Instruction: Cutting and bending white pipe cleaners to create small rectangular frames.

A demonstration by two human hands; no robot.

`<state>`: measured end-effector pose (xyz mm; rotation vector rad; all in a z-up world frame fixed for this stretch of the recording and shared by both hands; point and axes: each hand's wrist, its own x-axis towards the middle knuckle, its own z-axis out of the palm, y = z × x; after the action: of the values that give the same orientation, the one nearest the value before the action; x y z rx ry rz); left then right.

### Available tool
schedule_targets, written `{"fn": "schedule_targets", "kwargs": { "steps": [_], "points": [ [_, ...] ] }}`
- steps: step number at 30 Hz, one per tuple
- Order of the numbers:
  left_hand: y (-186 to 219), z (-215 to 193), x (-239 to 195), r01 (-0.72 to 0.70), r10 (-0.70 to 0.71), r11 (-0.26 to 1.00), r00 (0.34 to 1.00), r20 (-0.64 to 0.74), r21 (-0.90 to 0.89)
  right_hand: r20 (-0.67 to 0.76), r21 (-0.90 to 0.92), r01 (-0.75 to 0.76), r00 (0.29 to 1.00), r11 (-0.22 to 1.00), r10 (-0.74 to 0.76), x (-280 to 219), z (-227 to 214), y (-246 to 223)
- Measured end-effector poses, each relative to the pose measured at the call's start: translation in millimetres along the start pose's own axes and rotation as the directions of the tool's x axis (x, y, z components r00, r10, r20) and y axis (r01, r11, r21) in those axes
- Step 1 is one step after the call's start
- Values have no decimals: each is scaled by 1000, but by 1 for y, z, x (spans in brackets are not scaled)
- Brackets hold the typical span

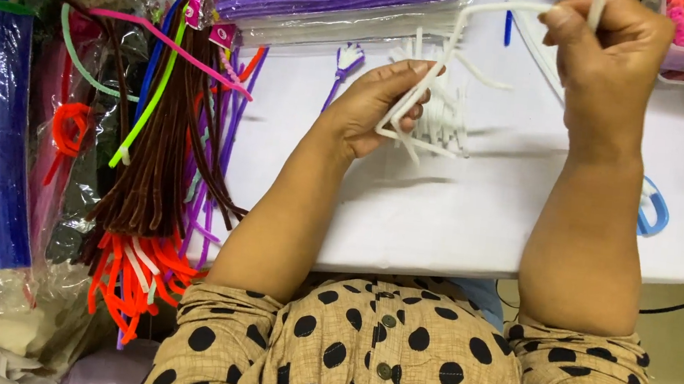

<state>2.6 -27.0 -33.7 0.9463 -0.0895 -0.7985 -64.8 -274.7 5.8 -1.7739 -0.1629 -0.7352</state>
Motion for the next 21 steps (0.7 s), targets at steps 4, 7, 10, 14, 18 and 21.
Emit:
{"fn": "schedule_targets", "kwargs": {
  "steps": [4,7,10,14,18,21],
  "points": [
    [-8,-3,2,60,-65,996,996,69,62,22,169,-114,994,979,111,1,-8,-5],
    [-13,0,-3,177,-238,961,921,307,214,88,178,-220,974,959,207,2,-7,4],
    [-34,-15,14,42,-340,832,827,448,553,232,-30,-283,931,959,282,3,1,-19],
    [-8,10,-9,-67,-312,457,922,230,887,263,-141,-352,888,925,378,6,2,-27],
    [15,1,-18,-80,192,95,980,60,992,241,65,-351,914,934,327,6,-8,-7],
    [21,-19,-9,-100,387,-164,909,157,981,221,209,-382,915,900,337,8,-14,-1]
  ]
}}
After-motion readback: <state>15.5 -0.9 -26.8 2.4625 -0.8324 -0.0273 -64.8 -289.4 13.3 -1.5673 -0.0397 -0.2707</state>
